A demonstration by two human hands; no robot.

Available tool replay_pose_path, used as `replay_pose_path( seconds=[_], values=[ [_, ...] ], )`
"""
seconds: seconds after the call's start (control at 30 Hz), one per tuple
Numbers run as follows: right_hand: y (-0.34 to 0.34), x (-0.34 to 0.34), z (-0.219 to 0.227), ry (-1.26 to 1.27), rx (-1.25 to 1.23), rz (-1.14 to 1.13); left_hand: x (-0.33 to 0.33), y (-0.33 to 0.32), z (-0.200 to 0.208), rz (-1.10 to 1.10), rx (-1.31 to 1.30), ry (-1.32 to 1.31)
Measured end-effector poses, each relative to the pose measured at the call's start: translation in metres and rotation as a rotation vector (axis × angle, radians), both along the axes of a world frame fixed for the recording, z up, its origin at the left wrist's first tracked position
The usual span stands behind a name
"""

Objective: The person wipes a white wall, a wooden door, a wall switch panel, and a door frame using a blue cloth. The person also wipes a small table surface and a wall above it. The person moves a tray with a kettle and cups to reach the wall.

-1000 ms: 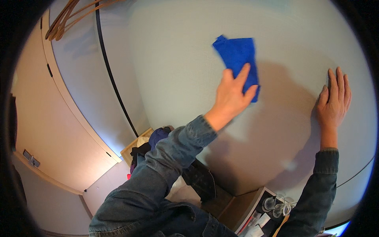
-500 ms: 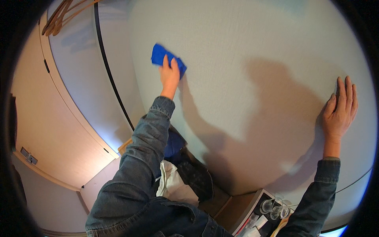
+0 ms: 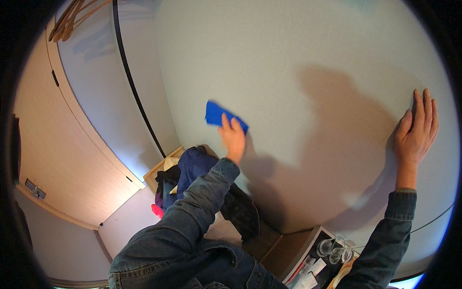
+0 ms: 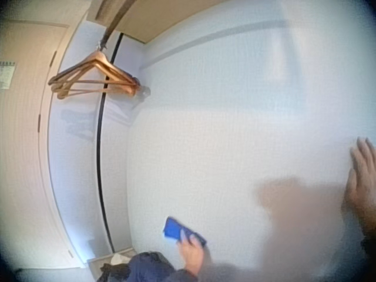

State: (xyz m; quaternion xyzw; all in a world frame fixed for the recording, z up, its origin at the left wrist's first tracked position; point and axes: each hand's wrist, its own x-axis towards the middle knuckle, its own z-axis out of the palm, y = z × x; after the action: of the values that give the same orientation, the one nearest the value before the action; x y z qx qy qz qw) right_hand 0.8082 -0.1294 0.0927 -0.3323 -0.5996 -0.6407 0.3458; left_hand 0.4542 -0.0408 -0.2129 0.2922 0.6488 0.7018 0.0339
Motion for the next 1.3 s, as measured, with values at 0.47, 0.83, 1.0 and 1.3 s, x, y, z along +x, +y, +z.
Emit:
replay_pose_path(
  seconds=[0.47,0.83,1.0,1.3],
  values=[
    [-0.002,-0.005,-0.004,0.121,-0.032,-0.096,0.123,-0.083,0.112,-0.692,0.423,1.208],
    [-0.012,-0.019,-0.004,0.134,-0.020,0.073,0.049,-0.021,0.228,-0.113,0.530,0.916],
    [-0.014,-0.016,-0.005,0.185,-0.078,0.081,-0.044,0.006,0.207,-0.015,0.389,0.720],
    [-0.026,-0.029,-0.001,0.216,-0.104,0.140,0.009,-0.026,0.195,-0.390,0.399,0.677]
  ],
)
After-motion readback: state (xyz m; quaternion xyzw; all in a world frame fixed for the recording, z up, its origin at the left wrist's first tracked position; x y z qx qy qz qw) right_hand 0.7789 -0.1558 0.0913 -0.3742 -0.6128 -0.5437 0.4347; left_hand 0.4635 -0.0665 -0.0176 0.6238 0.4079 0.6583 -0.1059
